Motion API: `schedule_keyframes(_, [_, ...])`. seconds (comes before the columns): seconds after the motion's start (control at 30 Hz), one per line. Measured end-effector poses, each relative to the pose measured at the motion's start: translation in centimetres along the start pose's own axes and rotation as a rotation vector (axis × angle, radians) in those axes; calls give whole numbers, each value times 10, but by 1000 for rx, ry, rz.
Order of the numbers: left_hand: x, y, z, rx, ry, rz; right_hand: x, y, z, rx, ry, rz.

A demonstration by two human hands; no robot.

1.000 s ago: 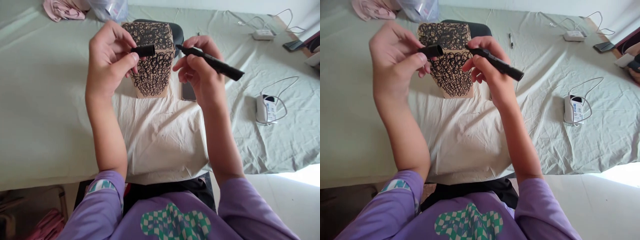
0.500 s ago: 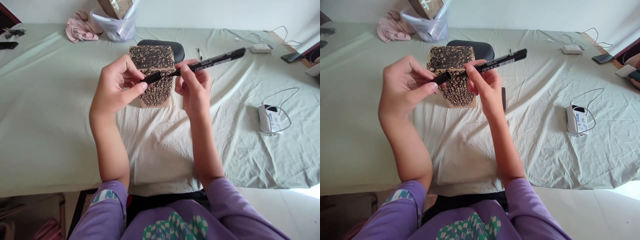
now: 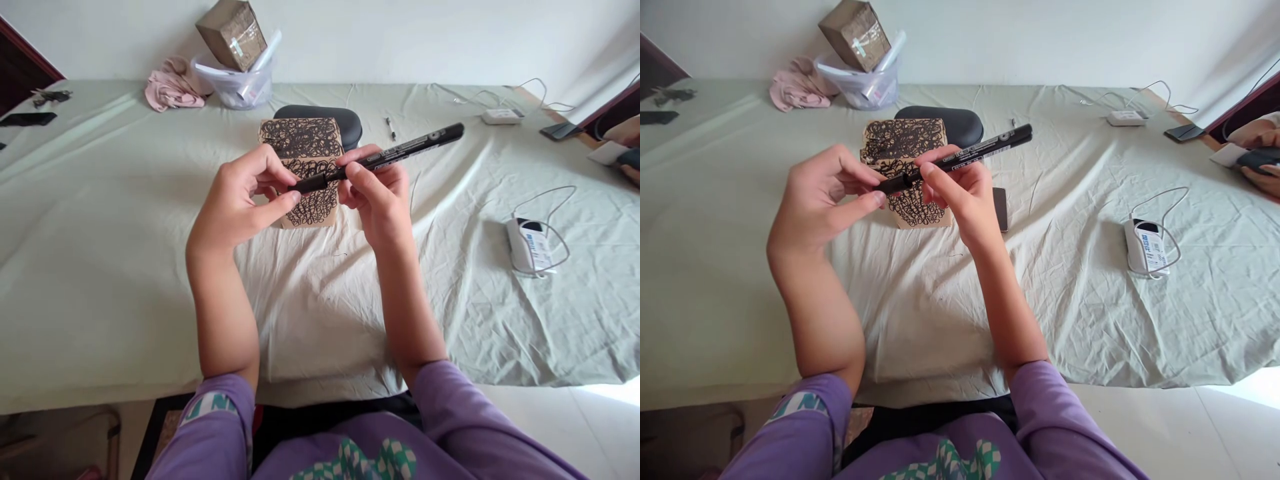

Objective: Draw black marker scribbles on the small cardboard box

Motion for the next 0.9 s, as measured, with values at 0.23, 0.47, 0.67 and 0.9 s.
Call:
schedule_keyframes(0.23, [-1,0,-2,13,9,-9,4,2,-4,39,-5,-27])
schedule_keyframes(0.47, [-3,-1,0,-25,19,-58,16,3,12,-70,14,93])
schedule_keyframes(0.67, [-4,0,0,-24,29,-59,18,3,6,77,-6,35])
schedule_keyframes(0.9, [-5,0,-2,0,-2,-60,17,6,-1,95,-63,-104])
Point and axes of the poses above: each hand's wrist, its own y-axis away from the middle knuckle, its own z-axis out of the back of the hand, x = y × z, the point moved 6 cm from there along -y, towards the middle knuckle, and after that the axes turned 3 degrees about y, right-handed, at the moved point
